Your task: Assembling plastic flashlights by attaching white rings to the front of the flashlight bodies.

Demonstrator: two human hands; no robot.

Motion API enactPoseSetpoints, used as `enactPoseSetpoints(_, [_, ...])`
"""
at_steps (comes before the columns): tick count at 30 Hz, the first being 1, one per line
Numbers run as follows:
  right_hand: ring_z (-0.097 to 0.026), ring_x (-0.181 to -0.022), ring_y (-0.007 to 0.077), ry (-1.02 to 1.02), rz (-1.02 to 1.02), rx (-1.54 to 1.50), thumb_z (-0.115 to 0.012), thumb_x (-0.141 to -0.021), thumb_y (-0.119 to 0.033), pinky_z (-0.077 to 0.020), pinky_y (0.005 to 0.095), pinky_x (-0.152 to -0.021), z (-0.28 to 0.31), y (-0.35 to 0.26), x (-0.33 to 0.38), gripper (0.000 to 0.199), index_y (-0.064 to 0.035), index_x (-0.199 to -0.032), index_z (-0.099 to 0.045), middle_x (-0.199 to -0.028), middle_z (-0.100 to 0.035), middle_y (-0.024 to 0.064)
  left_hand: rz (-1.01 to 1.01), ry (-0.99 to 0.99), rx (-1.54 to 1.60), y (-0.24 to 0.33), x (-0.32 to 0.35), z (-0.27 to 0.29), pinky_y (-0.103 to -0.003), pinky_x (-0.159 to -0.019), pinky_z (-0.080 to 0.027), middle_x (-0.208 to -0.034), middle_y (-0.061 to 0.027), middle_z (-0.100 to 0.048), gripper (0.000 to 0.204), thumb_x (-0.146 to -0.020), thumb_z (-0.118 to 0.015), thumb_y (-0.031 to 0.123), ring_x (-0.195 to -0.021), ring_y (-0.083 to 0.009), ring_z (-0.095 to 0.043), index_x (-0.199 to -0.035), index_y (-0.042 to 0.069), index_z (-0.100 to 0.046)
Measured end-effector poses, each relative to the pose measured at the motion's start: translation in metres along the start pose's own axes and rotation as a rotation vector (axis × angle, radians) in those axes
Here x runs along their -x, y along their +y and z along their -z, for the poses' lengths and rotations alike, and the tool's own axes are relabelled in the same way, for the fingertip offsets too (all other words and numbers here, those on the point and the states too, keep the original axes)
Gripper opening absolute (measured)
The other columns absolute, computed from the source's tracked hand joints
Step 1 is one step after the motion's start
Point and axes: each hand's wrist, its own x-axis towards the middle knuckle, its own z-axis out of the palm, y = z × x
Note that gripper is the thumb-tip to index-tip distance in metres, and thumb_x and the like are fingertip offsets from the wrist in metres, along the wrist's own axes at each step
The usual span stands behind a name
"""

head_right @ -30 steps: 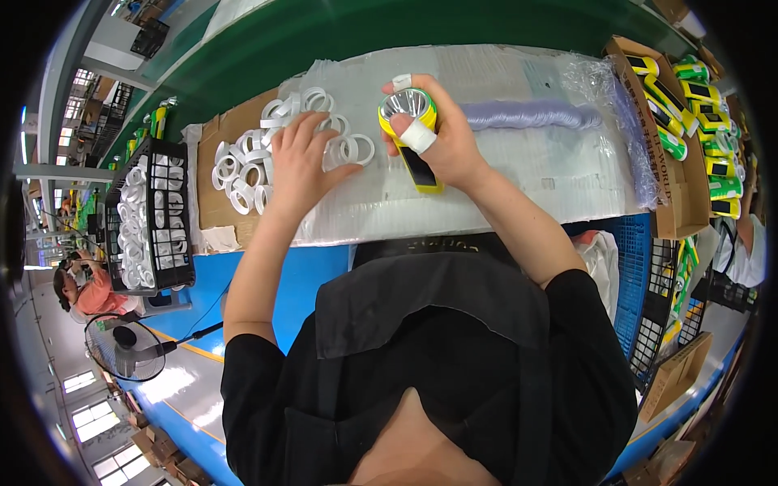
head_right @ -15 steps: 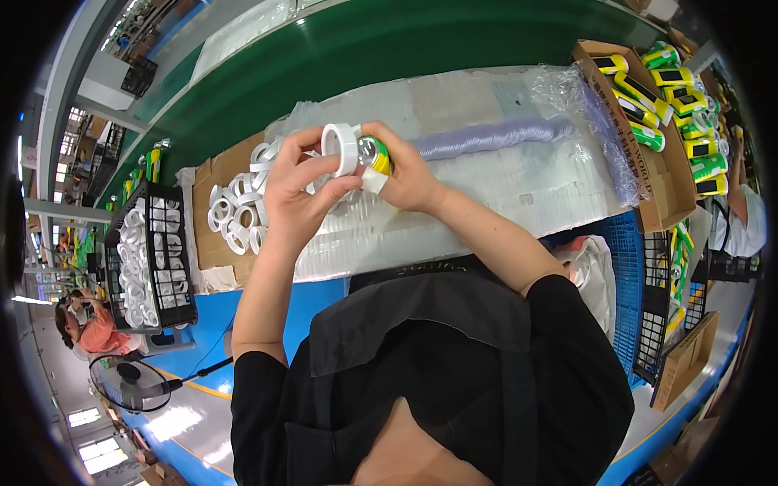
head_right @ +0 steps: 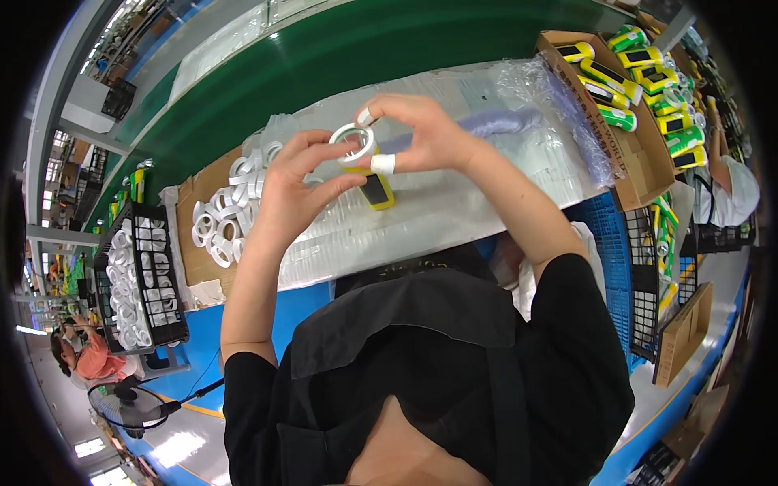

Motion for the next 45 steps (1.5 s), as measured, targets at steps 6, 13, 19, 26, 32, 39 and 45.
enactPoseSetpoints(6, [-0.056, -0.076, 0.0228, -0.326, -0.103, 0.138, -0.074, -0.071, -0.011, -0.0466, 0.0342, -0.067, 0.039, -0.032, -0.035, 0.037, -0.0035, -0.104, -0.061, -0.089, -0.057, 0.0077, -0.021, 0.034, 0.111, -0.003, -0.009, -0.031, -0.041, -0.078, -0.052, -0.105, -0.0093, -0.066, 0.040, -0.070, -0.081, 0.013, -0.095, -0.0291, -0.064, -0.106, 0.012, -0.062])
enactPoseSetpoints(13, [-0.055, -0.074, 0.0238, -0.785, -0.193, 0.252, -0.067, -0.067, -0.009, -0.0457, 0.0345, -0.064, 0.048, -0.039, -0.065, 0.023, -0.0049, -0.088, -0.058, -0.081, -0.054, 0.0078, 0.009, 0.069, 0.181, -0.007, -0.010, -0.040, -0.036, -0.073, -0.052, -0.101, -0.0076, -0.069, 0.035, -0.072, -0.080, 0.010, -0.090, -0.0262, -0.066, -0.102, 0.011, -0.061])
enactPoseSetpoints(19, [-0.056, -0.072, 0.0250, -0.773, -0.160, 0.304, -0.068, -0.075, -0.022, -0.0450, 0.0359, -0.063, 0.042, -0.034, -0.064, 0.023, -0.0035, -0.085, -0.058, -0.076, -0.056, 0.0092, 0.007, 0.096, 0.191, -0.009, -0.011, -0.042, -0.034, -0.070, -0.052, -0.097, -0.0072, -0.069, 0.034, -0.070, -0.081, 0.010, -0.087, -0.0249, -0.066, -0.099, 0.010, -0.063])
enactPoseSetpoints(26, [-0.058, -0.064, 0.0276, -0.553, -0.516, 0.628, -0.066, -0.081, -0.048, -0.0436, 0.0380, -0.057, 0.023, -0.049, -0.060, 0.047, -0.0012, -0.079, -0.058, -0.070, -0.058, 0.0131, 0.070, 0.096, 0.134, -0.015, -0.012, -0.041, -0.034, -0.067, -0.052, -0.093, -0.0074, -0.068, 0.035, -0.068, -0.082, 0.012, -0.080, -0.0240, -0.065, -0.098, 0.013, -0.064])
enactPoseSetpoints(32, [-0.059, -0.061, 0.0289, -0.446, -0.089, 0.445, -0.067, -0.076, -0.060, -0.0431, 0.0391, -0.053, 0.025, -0.027, -0.060, 0.061, 0.0006, -0.075, -0.059, -0.065, -0.057, 0.0133, 0.002, 0.142, 0.169, -0.016, -0.010, -0.043, -0.034, -0.067, -0.052, -0.091, -0.0074, -0.068, 0.035, -0.067, -0.083, 0.012, -0.078, -0.0239, -0.064, -0.097, 0.011, -0.064])
enactPoseSetpoints(39, [-0.060, -0.066, 0.0331, -0.289, 0.118, 0.239, -0.066, -0.073, -0.061, -0.0443, 0.0414, -0.057, 0.025, -0.016, -0.059, 0.063, 0.0011, -0.078, -0.057, -0.071, -0.059, 0.0150, 0.056, 0.152, 0.175, -0.021, -0.011, -0.043, -0.034, -0.068, -0.051, -0.091, -0.0068, -0.068, 0.036, -0.068, -0.083, 0.012, -0.077, -0.0228, -0.064, -0.098, 0.011, -0.064])
enactPoseSetpoints(45, [-0.060, -0.069, 0.0269, -0.225, -0.477, 0.516, -0.077, -0.070, -0.051, -0.0449, 0.0371, -0.059, -0.003, -0.028, -0.038, 0.057, 0.0002, -0.083, -0.057, -0.074, -0.060, 0.0112, 0.035, 0.169, 0.251, -0.028, -0.010, -0.043, -0.032, -0.068, -0.051, -0.091, -0.0057, -0.069, 0.037, -0.068, -0.082, 0.011, -0.076, -0.0209, -0.062, -0.101, 0.010, -0.065])
